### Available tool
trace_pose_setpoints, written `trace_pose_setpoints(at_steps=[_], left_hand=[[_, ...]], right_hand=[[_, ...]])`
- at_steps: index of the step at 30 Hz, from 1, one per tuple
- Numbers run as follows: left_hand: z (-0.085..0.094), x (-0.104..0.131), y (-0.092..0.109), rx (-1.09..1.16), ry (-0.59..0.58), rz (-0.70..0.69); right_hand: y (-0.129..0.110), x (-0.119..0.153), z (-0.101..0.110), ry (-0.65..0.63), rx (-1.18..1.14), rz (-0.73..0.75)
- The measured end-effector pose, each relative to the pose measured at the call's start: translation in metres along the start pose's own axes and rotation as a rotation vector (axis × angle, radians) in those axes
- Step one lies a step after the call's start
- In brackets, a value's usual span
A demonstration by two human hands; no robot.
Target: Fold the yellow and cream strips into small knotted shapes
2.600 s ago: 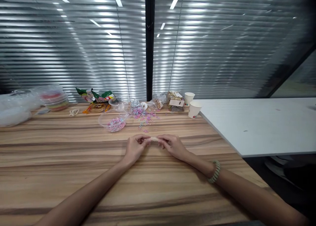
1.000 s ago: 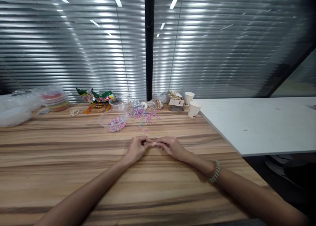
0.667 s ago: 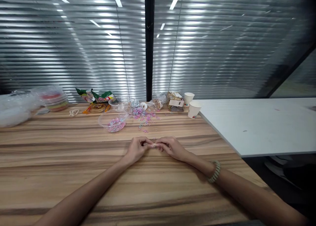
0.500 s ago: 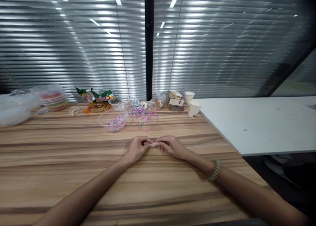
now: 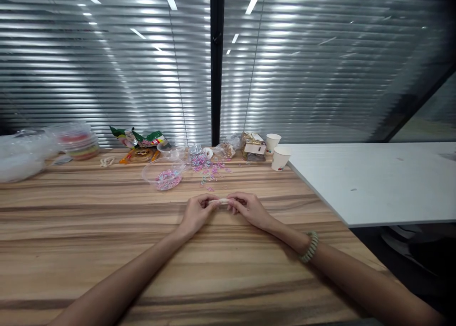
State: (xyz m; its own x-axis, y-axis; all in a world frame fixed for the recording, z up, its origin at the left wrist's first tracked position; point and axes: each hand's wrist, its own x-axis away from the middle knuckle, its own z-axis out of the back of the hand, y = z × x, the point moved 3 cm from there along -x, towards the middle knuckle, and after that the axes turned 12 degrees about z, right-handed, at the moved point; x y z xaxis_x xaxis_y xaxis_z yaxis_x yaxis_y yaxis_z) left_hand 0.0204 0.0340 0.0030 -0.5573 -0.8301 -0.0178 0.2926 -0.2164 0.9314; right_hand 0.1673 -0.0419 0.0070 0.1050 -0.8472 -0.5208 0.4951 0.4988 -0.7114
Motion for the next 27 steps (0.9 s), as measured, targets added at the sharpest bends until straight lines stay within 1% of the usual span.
trace_pose_setpoints(at_steps=[4,11,16,24,27], left_hand=[[0.001,-0.001,-0.003,0.021,0.013,0.020],[0.002,-0.001,-0.001,0.041,-0.014,0.031],[0.002,0.002,0.006,0.025,-0.050,0.042],[0.002,0.002,0.007,0.039,-0.084,0.038],[0.001,0.002,0.004,0.023,-0.065,0.036]], right_hand=[[-0.002,0.000,-0.001,-0.060,0.006,-0.017],[-0.007,0.000,-0.001,-0.143,0.104,0.063],[-0.008,-0.001,0.000,-0.133,0.136,0.111],[-0.003,0.001,0.000,-0.128,0.075,0.096],[-0.004,0.000,0.000,-0.121,0.078,0.075]])
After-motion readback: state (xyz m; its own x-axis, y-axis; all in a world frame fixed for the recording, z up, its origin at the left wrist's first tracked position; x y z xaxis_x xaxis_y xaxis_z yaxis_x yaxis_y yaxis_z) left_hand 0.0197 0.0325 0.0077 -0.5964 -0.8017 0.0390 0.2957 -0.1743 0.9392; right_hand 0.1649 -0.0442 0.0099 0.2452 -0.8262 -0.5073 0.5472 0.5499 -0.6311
